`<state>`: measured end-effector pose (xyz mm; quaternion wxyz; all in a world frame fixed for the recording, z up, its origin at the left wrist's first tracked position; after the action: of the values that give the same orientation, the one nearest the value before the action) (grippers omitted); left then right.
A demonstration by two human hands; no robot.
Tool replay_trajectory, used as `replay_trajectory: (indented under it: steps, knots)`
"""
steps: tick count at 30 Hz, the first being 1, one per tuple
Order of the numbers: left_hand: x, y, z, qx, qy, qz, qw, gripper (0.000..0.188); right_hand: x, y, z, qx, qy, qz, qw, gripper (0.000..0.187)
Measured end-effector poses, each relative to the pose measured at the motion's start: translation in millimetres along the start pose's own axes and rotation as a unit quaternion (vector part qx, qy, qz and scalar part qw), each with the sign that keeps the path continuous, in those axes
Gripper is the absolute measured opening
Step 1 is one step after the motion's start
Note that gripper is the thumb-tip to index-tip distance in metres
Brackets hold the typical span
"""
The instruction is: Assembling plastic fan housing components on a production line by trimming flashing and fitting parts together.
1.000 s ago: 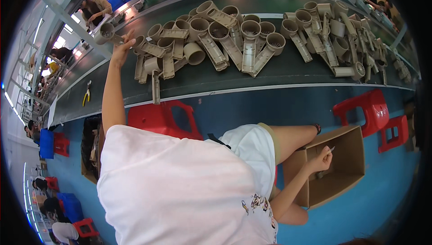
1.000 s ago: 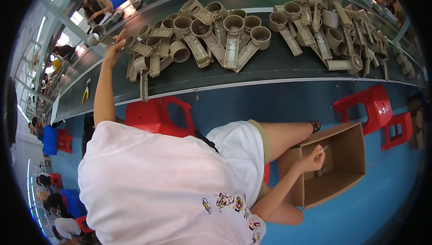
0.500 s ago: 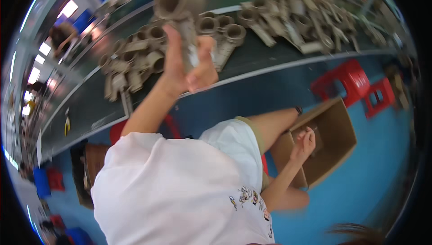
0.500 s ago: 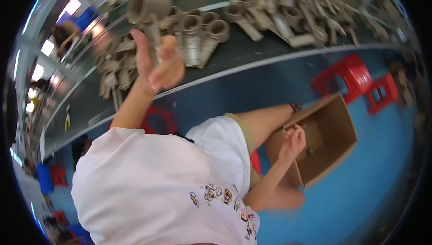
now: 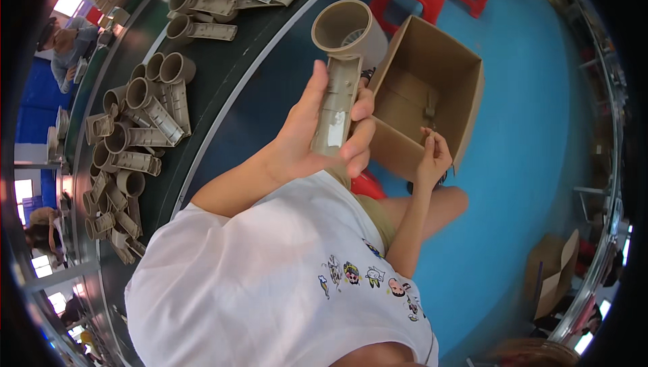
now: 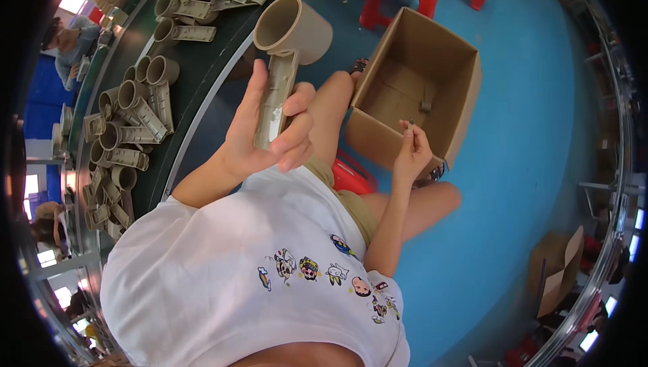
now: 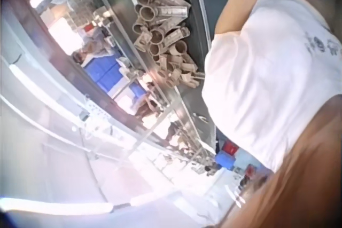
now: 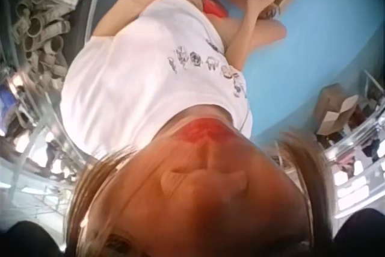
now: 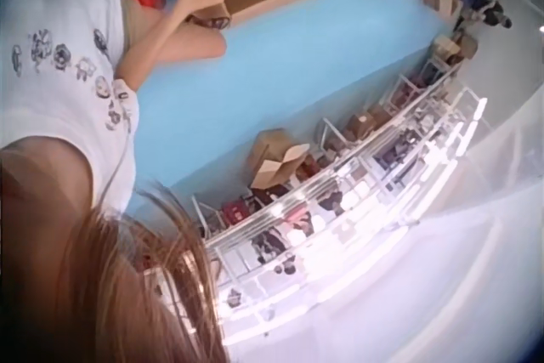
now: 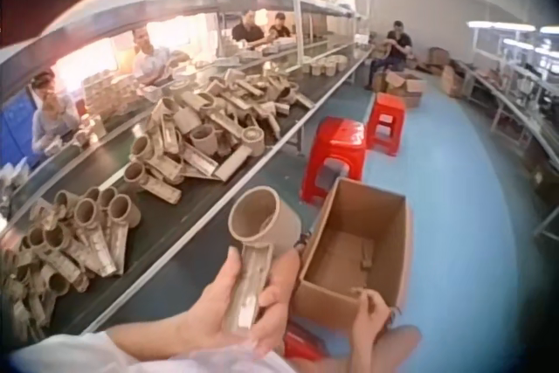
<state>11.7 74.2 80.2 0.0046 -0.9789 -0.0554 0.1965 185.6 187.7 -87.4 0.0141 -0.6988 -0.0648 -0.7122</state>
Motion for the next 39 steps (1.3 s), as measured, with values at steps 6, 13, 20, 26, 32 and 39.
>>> replay_trajectory:
  steps: [6,13,20,26,32,39]
  knots:
    - [7,-23,17,0.039,-0.012,0.008,0.999,0.034,-34,8,8,-0.029,-0.05,-0.084,0.995,0.017]
    - [17,-48,57,-0.105,-0.146,0.032,0.983,0.025,-55,8,16,-0.04,-0.056,-0.114,0.991,0.019]
    - [57,-81,91,-0.179,0.015,0.204,0.962,0.014,-77,11,45,-0.05,-0.184,-0.224,0.956,0.02]
    - [83,-100,83,-0.125,0.267,0.221,0.93,0.023,-71,30,52,-0.065,-0.223,-0.269,0.935,0.023]
    - [79,-116,59,0.048,0.472,0.192,0.859,0.019,-51,33,41,-0.064,-0.154,-0.197,0.966,0.011]
    - [83,-124,57,0.106,0.479,0.189,0.851,0.02,-37,30,25,-0.05,-0.182,-0.196,0.962,0.012]
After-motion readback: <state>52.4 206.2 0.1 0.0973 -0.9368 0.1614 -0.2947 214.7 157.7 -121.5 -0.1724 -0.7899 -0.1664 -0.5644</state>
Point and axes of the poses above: each hand's wrist, its own y-axis away from the middle knuckle, its own z-axis out of the back of the hand, x = y × z, the point moved 6 cm from there along -y, towards the middle knuckle, and after that the axes turned 14 degrees about -z, right-handed, at the moved point
